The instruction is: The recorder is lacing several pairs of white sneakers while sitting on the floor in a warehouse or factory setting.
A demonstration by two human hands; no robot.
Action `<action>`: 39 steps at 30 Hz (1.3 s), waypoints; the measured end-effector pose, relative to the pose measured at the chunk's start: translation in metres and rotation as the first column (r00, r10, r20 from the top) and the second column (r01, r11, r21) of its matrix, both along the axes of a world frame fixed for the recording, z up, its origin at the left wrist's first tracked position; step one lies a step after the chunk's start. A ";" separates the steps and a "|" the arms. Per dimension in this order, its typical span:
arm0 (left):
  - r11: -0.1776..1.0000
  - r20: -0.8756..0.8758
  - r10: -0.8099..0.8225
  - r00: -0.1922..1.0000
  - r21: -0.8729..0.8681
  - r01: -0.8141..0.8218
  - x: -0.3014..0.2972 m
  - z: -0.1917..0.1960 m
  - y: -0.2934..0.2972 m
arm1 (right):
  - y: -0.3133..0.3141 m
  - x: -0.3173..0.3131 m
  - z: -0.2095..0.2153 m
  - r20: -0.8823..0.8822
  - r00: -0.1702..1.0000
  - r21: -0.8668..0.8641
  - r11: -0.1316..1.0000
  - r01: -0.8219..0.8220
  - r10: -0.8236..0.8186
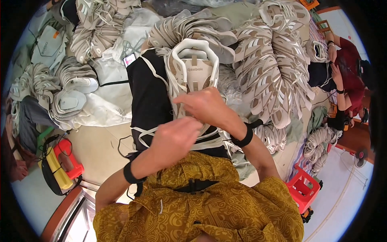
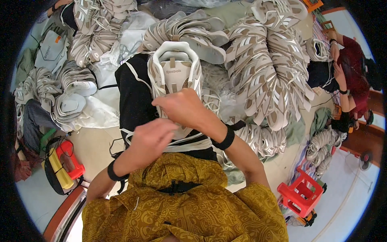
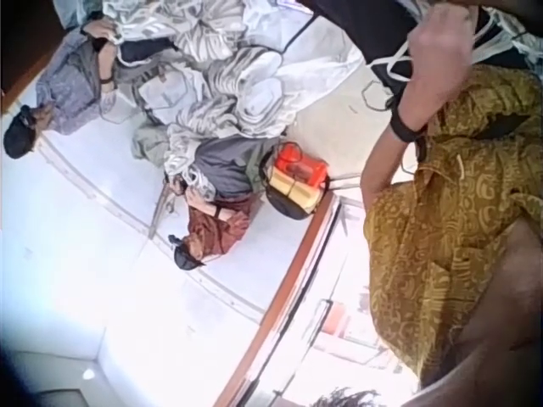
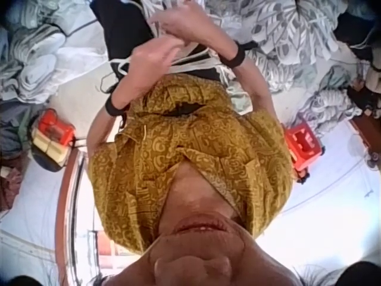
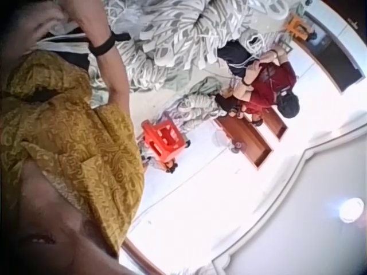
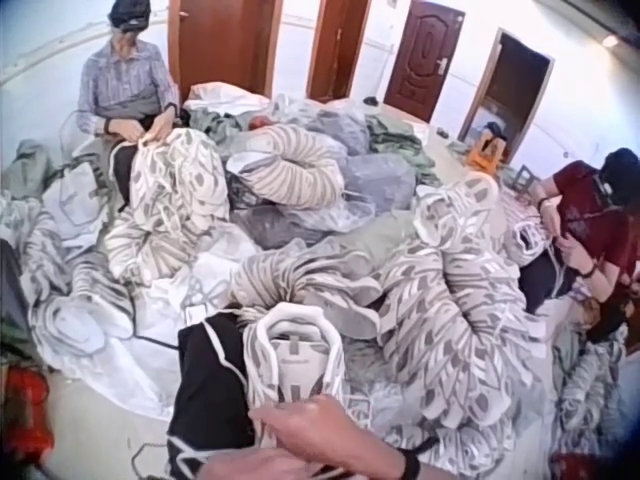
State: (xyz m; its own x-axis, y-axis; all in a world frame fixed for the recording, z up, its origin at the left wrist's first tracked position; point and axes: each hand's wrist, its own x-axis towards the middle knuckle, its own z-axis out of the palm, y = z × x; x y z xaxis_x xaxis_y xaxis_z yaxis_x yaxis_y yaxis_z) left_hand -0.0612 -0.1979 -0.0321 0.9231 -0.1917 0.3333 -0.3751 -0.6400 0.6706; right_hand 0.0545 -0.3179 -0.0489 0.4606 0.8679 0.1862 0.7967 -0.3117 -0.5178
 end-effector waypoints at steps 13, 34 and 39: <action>0.524 -0.802 -0.337 0.494 -0.595 -0.609 0.028 -0.029 0.021 | -0.053 -0.050 0.036 -0.264 0.868 0.252 0.898 -0.360 0.422; 0.644 -0.740 -0.427 0.519 -0.652 -0.400 -0.029 0.000 0.015 | -0.036 -0.041 0.031 -0.050 0.987 0.252 0.958 -0.136 0.154; 0.357 -0.716 -0.441 0.540 -0.693 -0.627 0.009 -0.027 0.025 | -0.044 -0.086 0.062 -0.286 0.761 0.466 0.778 -0.420 0.582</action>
